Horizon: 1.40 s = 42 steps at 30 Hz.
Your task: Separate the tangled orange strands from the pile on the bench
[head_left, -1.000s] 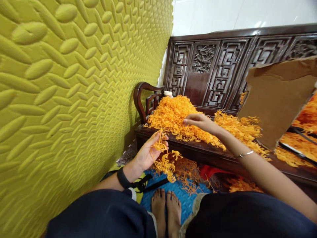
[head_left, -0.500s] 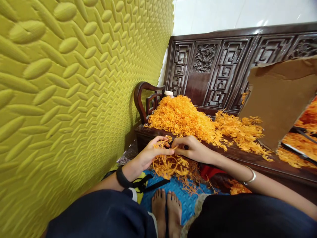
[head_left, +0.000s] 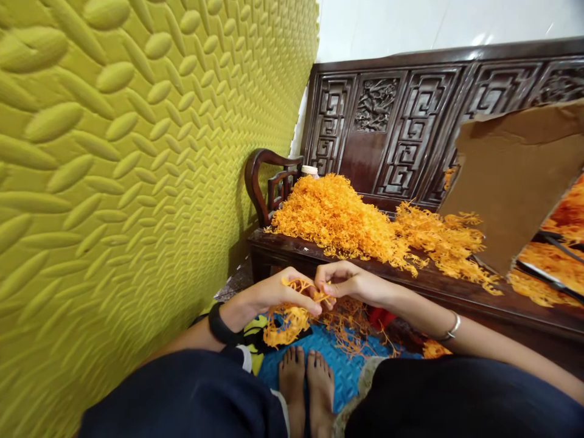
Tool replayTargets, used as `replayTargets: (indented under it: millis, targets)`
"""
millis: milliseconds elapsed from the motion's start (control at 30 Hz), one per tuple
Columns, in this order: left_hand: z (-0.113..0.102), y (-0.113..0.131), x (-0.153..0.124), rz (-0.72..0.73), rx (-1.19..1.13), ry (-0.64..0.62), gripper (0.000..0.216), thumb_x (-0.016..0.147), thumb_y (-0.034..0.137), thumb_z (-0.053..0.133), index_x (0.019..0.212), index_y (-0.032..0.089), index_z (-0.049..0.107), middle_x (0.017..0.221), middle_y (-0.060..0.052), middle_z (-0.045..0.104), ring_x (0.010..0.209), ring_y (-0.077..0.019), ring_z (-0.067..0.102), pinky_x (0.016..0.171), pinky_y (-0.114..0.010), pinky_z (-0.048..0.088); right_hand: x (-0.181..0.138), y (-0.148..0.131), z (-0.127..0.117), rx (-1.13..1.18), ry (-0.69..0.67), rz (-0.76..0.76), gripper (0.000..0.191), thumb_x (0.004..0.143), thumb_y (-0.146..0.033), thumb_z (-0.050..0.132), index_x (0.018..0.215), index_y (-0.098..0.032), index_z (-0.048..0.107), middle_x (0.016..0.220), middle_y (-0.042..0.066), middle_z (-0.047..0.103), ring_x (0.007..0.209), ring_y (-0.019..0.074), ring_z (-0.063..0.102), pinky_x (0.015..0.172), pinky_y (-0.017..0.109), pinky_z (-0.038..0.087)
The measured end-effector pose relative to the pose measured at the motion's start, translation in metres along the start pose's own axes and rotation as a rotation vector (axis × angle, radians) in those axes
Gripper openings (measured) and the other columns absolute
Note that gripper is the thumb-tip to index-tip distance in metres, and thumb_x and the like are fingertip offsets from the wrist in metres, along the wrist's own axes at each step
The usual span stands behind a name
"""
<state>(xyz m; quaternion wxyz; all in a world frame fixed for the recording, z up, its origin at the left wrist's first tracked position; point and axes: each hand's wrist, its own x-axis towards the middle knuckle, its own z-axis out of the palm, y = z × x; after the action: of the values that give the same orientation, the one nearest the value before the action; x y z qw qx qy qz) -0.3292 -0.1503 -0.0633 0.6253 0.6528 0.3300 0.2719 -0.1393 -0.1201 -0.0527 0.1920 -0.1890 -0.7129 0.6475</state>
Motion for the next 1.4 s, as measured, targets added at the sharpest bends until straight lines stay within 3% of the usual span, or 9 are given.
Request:
replayTargets:
  millis: [200,467,600,700,900,1100,1200,1300,1400]
  targets:
    - [0.003,0.008,-0.009,-0.131,0.007,-0.115,0.009,0.050,0.015,0.074,0.056,0.015,0.067,0.051,0.004,0.059,0.046,-0.0081,0.049,0.049,-0.022,0.037,-0.001,0.019,0.000,0.221,-0.198,-0.002,0.023,0.072,-0.030,0.071,0.073,-0.010,0.060,0.062,0.001,0.060,0.052,0.0088,0.055,0.054,0.021,0.039]
    - [0.005,0.009,-0.011,-0.143,0.006,-0.226,0.006,0.051,0.012,0.069,0.052,0.017,0.066,0.048,0.004,0.056,0.043,-0.0080,0.045,0.047,-0.022,0.035,0.000,0.022,0.006,0.174,-0.237,0.086,0.032,0.064,-0.039,0.074,0.067,-0.012,0.057,0.055,-0.001,0.055,0.048,0.0087,0.049,0.051,0.023,0.037]
    - [-0.001,0.007,-0.015,-0.083,0.051,-0.321,0.007,0.053,0.018,0.073,0.053,0.017,0.066,0.052,0.002,0.057,0.050,-0.0112,0.047,0.051,-0.025,0.036,-0.003,0.015,0.008,0.206,-0.261,-0.086,0.033,0.066,-0.041,0.071,0.059,-0.015,0.053,0.051,-0.001,0.050,0.049,0.0100,0.047,0.051,0.024,0.038]
    - [-0.003,0.007,-0.019,-0.023,0.017,-0.229,0.009,0.058,0.022,0.071,0.054,0.016,0.066,0.055,0.000,0.058,0.052,-0.0115,0.048,0.053,-0.025,0.035,-0.010,-0.007,-0.003,0.168,-0.025,-0.322,0.023,0.068,-0.032,0.071,0.061,-0.017,0.055,0.052,-0.002,0.048,0.055,0.0110,0.049,0.055,0.025,0.040]
    - [0.001,-0.002,-0.005,0.201,-0.256,0.032,0.012,0.066,0.024,0.067,0.064,0.012,0.068,0.064,-0.004,0.063,0.051,-0.0085,0.049,0.053,-0.022,0.039,-0.019,-0.056,-0.072,-0.265,0.776,-0.515,0.012,0.072,-0.029,0.068,0.080,-0.022,0.063,0.073,0.000,0.059,0.069,0.0126,0.054,0.072,0.028,0.045]
    - [-0.001,-0.011,0.007,0.252,-0.335,0.199,0.016,0.074,0.027,0.065,0.071,0.012,0.068,0.076,-0.005,0.066,0.061,-0.0098,0.057,0.058,-0.020,0.044,-0.010,-0.048,-0.153,-0.675,1.386,-0.644,0.020,0.070,-0.034,0.065,0.078,-0.016,0.068,0.076,0.006,0.065,0.070,0.0169,0.058,0.070,0.031,0.047]
    - [-0.002,-0.014,0.009,0.253,-0.356,0.254,0.019,0.078,0.031,0.062,0.078,0.012,0.069,0.082,-0.006,0.067,0.060,-0.0087,0.058,0.060,-0.020,0.046,-0.006,-0.036,-0.180,-0.799,1.482,-0.388,0.025,0.073,-0.035,0.061,0.083,-0.014,0.070,0.069,0.007,0.064,0.066,0.0191,0.058,0.067,0.034,0.047]
    - [-0.003,-0.017,0.012,0.267,-0.397,0.278,0.021,0.079,0.031,0.063,0.085,0.012,0.069,0.089,-0.008,0.067,0.067,-0.0105,0.061,0.066,-0.021,0.049,0.000,-0.031,-0.197,-0.688,1.403,-0.160,0.033,0.071,-0.025,0.060,0.099,-0.010,0.067,0.072,0.009,0.065,0.061,0.0175,0.058,0.061,0.033,0.048]
    - [-0.003,-0.018,0.014,0.304,-0.465,0.290,0.021,0.078,0.031,0.065,0.089,0.013,0.069,0.099,-0.010,0.067,0.082,-0.0161,0.064,0.073,-0.025,0.051,0.005,-0.036,-0.198,-0.655,1.307,-0.094,0.057,0.061,-0.013,0.065,0.117,-0.012,0.058,0.080,0.008,0.066,0.060,0.0148,0.058,0.061,0.031,0.049]
